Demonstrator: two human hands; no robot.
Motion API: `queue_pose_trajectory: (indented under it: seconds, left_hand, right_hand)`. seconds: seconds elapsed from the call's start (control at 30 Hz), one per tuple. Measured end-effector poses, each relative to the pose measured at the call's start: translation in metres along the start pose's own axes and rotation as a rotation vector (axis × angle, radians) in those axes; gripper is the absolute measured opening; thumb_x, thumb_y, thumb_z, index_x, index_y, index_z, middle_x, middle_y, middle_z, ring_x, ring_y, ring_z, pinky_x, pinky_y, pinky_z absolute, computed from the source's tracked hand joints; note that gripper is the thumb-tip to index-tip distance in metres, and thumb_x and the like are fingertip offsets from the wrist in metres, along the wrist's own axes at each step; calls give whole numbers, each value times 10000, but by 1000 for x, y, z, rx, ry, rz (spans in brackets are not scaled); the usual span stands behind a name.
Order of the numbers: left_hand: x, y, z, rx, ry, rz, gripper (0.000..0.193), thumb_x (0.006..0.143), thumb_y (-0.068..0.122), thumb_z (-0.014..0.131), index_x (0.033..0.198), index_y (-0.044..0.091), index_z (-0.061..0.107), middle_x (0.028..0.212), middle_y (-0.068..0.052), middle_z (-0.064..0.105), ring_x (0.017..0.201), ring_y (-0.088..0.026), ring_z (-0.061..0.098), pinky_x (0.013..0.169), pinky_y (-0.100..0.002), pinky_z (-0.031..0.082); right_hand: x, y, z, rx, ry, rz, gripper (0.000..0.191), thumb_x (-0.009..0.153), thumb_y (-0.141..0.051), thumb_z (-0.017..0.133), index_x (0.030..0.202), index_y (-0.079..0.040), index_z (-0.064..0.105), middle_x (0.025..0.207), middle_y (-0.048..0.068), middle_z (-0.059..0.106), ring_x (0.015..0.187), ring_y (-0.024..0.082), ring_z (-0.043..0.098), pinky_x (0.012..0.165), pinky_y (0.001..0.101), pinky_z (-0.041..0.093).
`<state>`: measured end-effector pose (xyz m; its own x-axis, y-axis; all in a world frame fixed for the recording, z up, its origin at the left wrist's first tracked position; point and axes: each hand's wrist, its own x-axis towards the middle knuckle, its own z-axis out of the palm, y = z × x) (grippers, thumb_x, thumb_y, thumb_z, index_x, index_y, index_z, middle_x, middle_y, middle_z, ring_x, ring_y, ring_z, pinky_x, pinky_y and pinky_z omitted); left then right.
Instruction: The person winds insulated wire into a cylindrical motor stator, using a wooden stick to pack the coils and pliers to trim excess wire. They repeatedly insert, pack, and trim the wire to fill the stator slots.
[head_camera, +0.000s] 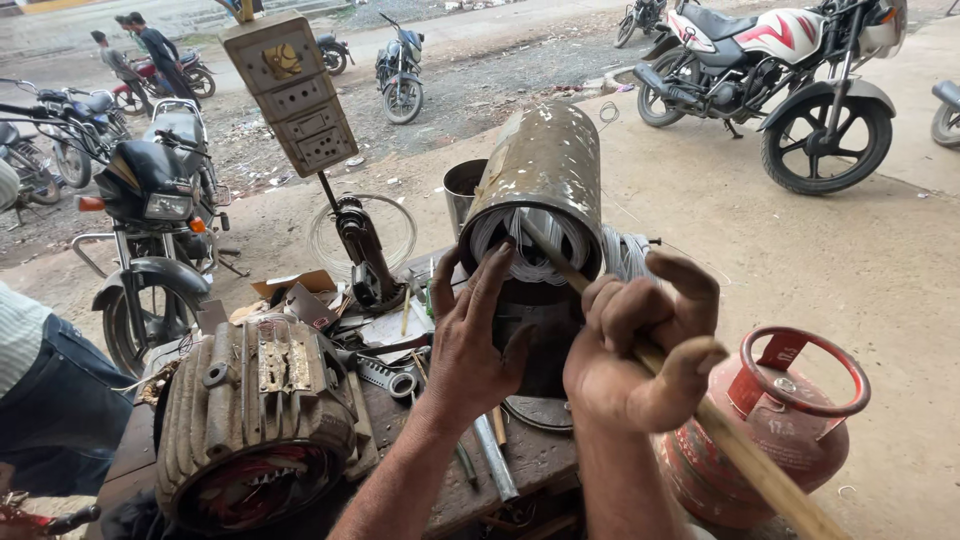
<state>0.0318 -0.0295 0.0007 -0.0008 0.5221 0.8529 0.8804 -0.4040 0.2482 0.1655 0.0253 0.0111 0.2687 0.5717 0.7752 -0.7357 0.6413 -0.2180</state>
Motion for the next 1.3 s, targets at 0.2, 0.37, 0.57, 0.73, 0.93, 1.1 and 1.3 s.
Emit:
queue_pose_trajectory:
  seconds: [0.2,0.37,0.57,0.73,0.93,1.1,1.3]
  left_hand:
    - [-1,3,1,30,-28,-9,882,767,71,806,1541,45,384,1430,-227,602,1429,-408,501,1280,-581,168]
    - [-2,6,1,78,10,-4,825,783,54,777,1523,57,413,1392,-209,638,1396,-406,545,1284,-559,218]
    - [-5,4,2,68,33,-5,771,799,70,783,1488,53,437,1373,-193,641,1361,-401,554,1260,-552,245]
    - [-6,2,0,113,11,-39,754,754,43,771,1452,70,486,1344,-171,661,1341,-431,540,1232,-522,286]
    - [-4,7,-7,38,34,-40,708,738,8,745,1408,78,528,1321,-165,674,1303,-350,602,1266,-567,238]
    - [-5,5,-11,-20,20,-19,799,756,10,742,1499,64,455,1398,-172,624,1338,-332,588,1282,-584,218]
    - [-7,0,-9,-71,80,-42,880,762,48,774,1552,83,388,1537,-182,523,1471,-475,386,1268,-549,271]
  right_hand:
    - [-15,-44,0,67,-137,106,687,1054,-627,521,1324,3,562,546,-30,305,490,86,241,605,301,290]
    - [-18,-61,4,33,-225,111,677,1048,-596,571,1381,-7,550,554,-20,327,499,109,271,630,318,309]
    - [-14,-62,0,-63,-185,-118,558,1014,-535,576,1296,-53,576,546,-65,341,436,61,255,491,285,286]
    - [15,1,3,-74,-260,-163,494,1048,-446,625,1256,1,605,555,-11,419,457,64,311,497,272,295]
    - [36,33,7,-58,-317,-25,539,1018,-468,691,1246,14,606,621,13,464,519,84,377,552,269,323]
    - [39,39,5,-67,-325,22,497,1019,-434,692,1142,45,643,614,15,458,526,75,363,558,254,310]
    - [39,38,6,-40,-239,46,423,997,-351,628,1111,56,620,608,34,443,528,108,372,563,282,325]
